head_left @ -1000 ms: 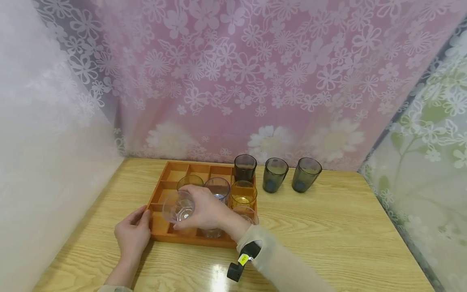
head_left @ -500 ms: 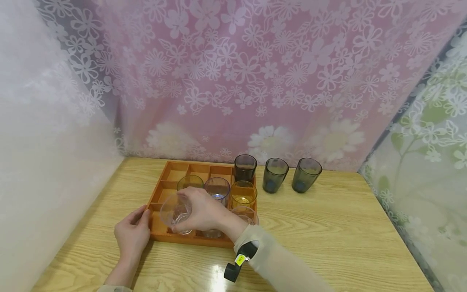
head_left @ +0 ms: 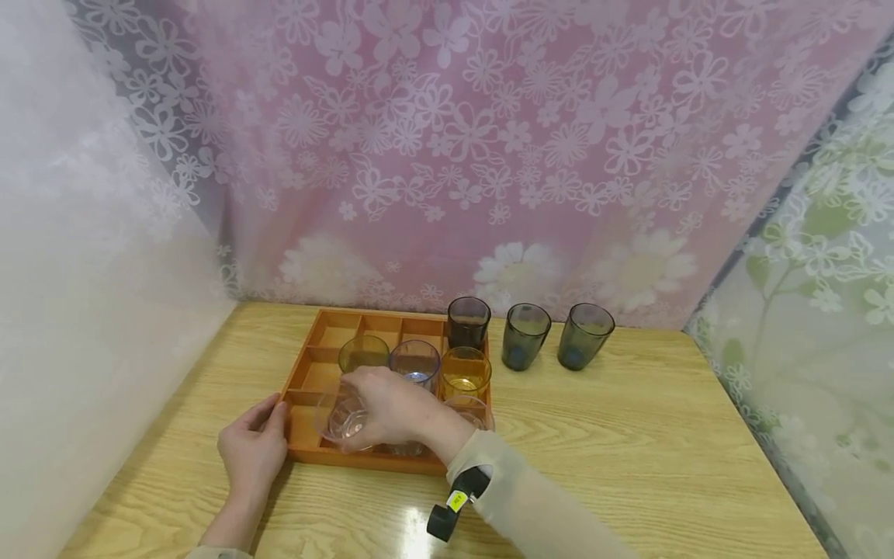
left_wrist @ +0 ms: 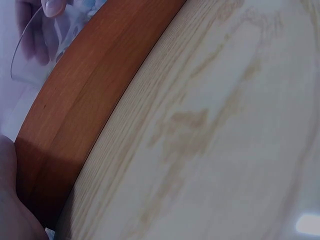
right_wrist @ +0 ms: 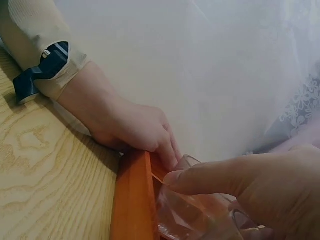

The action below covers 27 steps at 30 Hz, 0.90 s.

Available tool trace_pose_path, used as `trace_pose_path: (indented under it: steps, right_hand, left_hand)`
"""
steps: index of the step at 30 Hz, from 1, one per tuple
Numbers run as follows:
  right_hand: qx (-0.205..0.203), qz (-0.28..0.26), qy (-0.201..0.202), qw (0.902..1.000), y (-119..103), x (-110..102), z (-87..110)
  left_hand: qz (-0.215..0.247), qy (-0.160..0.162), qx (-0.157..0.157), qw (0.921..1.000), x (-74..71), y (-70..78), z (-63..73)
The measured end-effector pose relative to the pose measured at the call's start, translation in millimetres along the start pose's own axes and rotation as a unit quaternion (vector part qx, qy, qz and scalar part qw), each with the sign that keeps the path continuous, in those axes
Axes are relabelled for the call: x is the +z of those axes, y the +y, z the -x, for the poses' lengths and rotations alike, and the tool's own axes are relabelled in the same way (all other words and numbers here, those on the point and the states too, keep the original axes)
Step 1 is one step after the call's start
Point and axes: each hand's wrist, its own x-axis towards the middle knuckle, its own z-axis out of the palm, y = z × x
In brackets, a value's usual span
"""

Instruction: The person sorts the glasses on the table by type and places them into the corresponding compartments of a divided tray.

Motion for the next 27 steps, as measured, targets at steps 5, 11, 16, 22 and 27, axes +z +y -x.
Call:
trace_pose_path:
  steps: [5, 11, 16, 22, 27]
  right_hand:
    - [-0.001, -0.029, -0.004, 0.9996, 2.9, -6.4, 4.0]
    - [-0.013, -0.082, 0.015, 0.9964, 11.1, -13.5, 13.0]
    - [-0.002, -0.127, 0.045, 0.9909, 22.9, -19.0, 24.8]
    - [0.005, -0.227, 0.08, 0.9706, 37.9, -27.0, 42.5]
    - [0.007, -0.308, 0.117, 0.944, 53.6, -31.8, 58.6]
  left_hand:
    - [0.006, -0.004, -0.004, 1.0, 0.0, -0.2, 1.2]
    - [0.009, 0.003, 0.004, 0.9999, 0.5, 0.1, 1.0]
    - [0.001, 0.007, 0.011, 0.9999, 0.7, 0.3, 0.6]
    - [-0.009, 0.003, 0.003, 1.0, 0.0, 0.3, 0.9]
    - [-0.014, 0.006, 0.004, 0.9999, 0.9, 0.3, 1.7]
